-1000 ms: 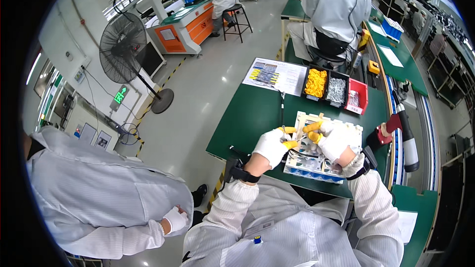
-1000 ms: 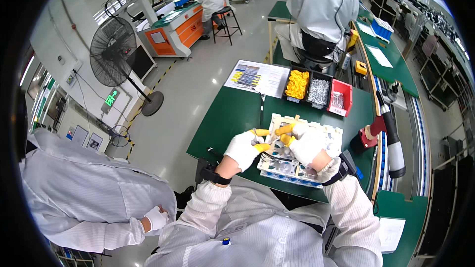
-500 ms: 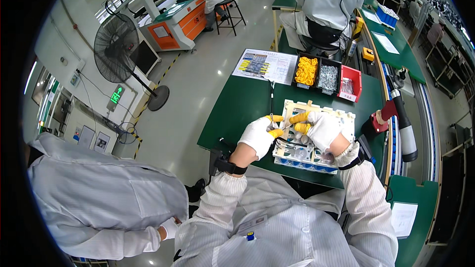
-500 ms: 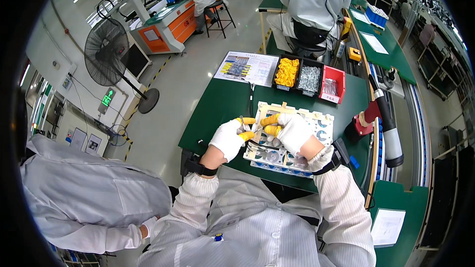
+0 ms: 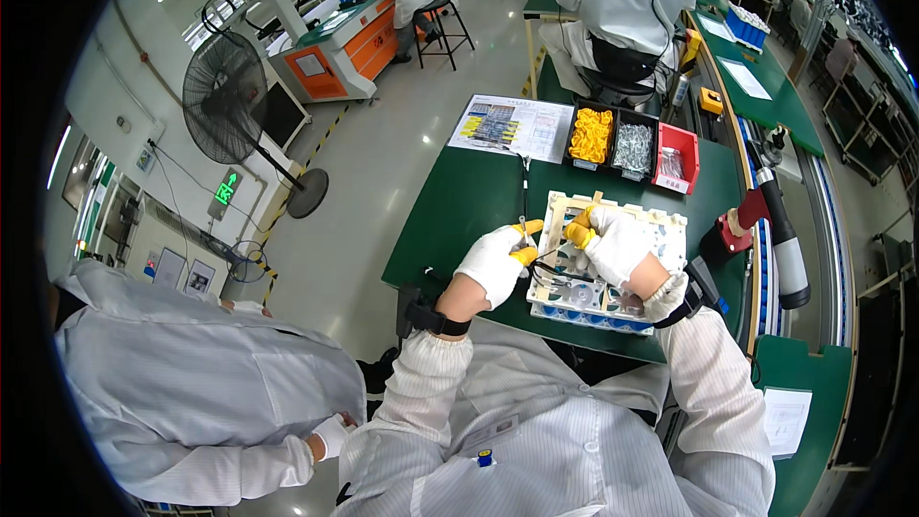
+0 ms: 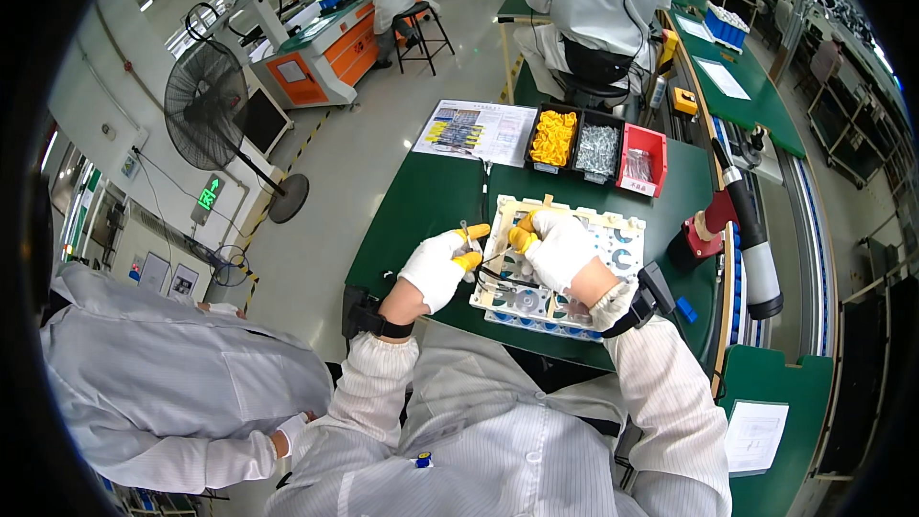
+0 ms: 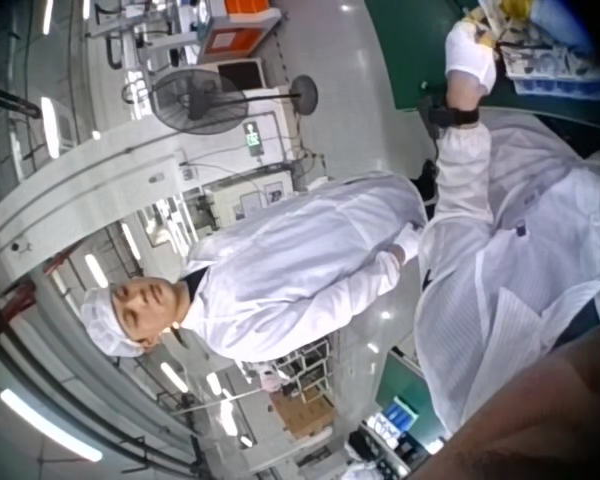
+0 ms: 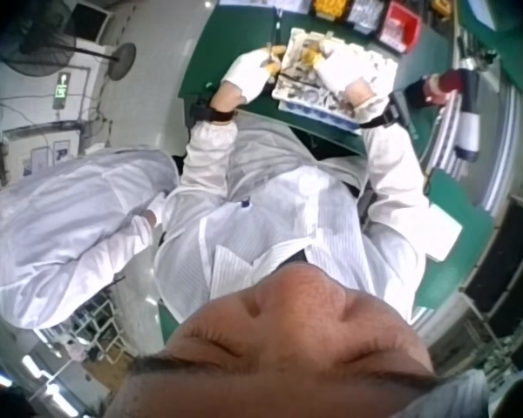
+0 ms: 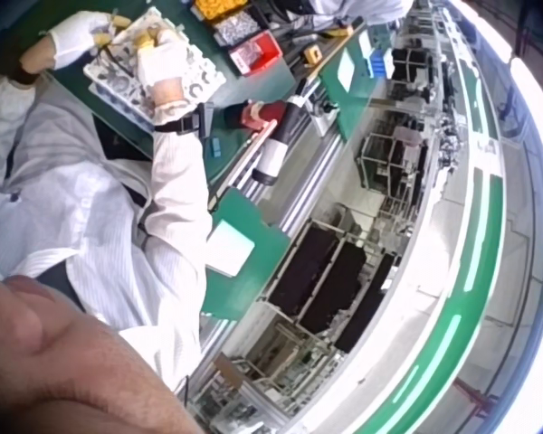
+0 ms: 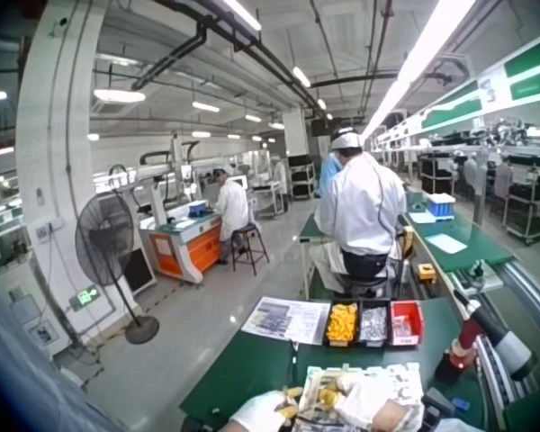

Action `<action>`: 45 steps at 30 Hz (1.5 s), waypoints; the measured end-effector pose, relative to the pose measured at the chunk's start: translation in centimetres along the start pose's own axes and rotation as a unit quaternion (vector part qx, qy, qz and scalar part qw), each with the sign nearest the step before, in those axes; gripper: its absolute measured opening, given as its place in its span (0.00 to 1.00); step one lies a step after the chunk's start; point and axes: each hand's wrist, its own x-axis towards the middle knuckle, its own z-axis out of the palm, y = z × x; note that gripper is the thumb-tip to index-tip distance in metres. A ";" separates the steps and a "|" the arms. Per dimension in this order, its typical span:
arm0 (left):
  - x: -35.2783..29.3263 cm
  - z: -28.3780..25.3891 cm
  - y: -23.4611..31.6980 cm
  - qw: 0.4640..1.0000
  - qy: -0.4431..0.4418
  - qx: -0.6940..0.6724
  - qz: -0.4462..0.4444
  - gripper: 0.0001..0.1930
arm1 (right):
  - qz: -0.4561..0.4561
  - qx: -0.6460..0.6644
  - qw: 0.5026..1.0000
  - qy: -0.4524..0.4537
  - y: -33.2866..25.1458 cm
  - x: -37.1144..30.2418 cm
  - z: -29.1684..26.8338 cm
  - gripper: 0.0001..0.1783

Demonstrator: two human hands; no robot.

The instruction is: Assemble electronic components on a circuit board using hand tools and screws.

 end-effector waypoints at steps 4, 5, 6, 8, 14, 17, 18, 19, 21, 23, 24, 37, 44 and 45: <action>-0.5 0.1 1.2 0.999 0.022 -0.040 0.008 0.17 | 0.012 0.020 1.000 -0.001 0.3 0.1 -0.1 0.12; -0.2 0.2 0.8 0.999 0.022 -0.039 0.010 0.17 | 0.010 0.021 1.000 0.000 0.1 0.0 -0.1 0.12; 0.0 0.3 0.4 0.998 0.040 -0.041 0.015 0.18 | 0.008 0.035 0.999 0.000 -0.2 -0.2 -0.2 0.12; 0.2 0.3 -0.4 0.997 0.058 -0.043 0.023 0.18 | 0.003 0.050 0.999 0.001 -0.6 -0.4 -0.2 0.12; -0.6 0.5 1.9 0.992 0.095 0.070 0.045 0.13 | -0.019 0.068 0.998 -0.003 -0.5 -1.0 -0.5 0.12; -0.4 0.5 2.1 0.988 0.100 0.099 0.059 0.10 | -0.005 0.056 0.998 -0.031 -0.5 -1.3 -1.0 0.12; -0.2 0.4 1.9 0.988 0.102 0.100 0.053 0.11 | -0.053 -0.013 0.998 -0.026 -0.5 -1.3 -1.1 0.12; -0.2 0.4 1.8 0.988 0.103 0.102 0.047 0.11 | -0.101 -0.083 0.991 -0.021 -0.4 -1.3 -1.2 0.13; -0.3 0.5 1.9 0.988 0.103 0.103 0.043 0.10 | -0.136 -0.110 0.984 -0.023 -0.4 -1.7 -1.3 0.14; -0.1 0.5 1.8 0.988 0.102 0.105 0.041 0.10 | -0.253 -0.162 0.954 -0.006 0.8 -1.9 -1.3 0.13; -0.2 0.7 1.6 0.989 0.104 0.088 0.050 0.10 | -0.252 -0.163 0.954 -0.007 1.0 -2.0 -1.1 0.13; -0.3 0.3 1.8 0.942 0.105 0.170 0.269 0.07 | -0.201 -0.258 0.945 -0.026 -0.3 -3.1 -1.5 0.13; 0.5 -0.2 2.0 0.911 0.031 0.242 0.332 0.07 | -0.225 -0.199 0.954 0.003 3.7 -2.6 -0.9 0.12; 0.5 -0.4 1.9 0.903 0.028 0.263 0.337 0.07 | -0.253 -0.234 0.939 0.005 3.4 -2.5 -0.8 0.10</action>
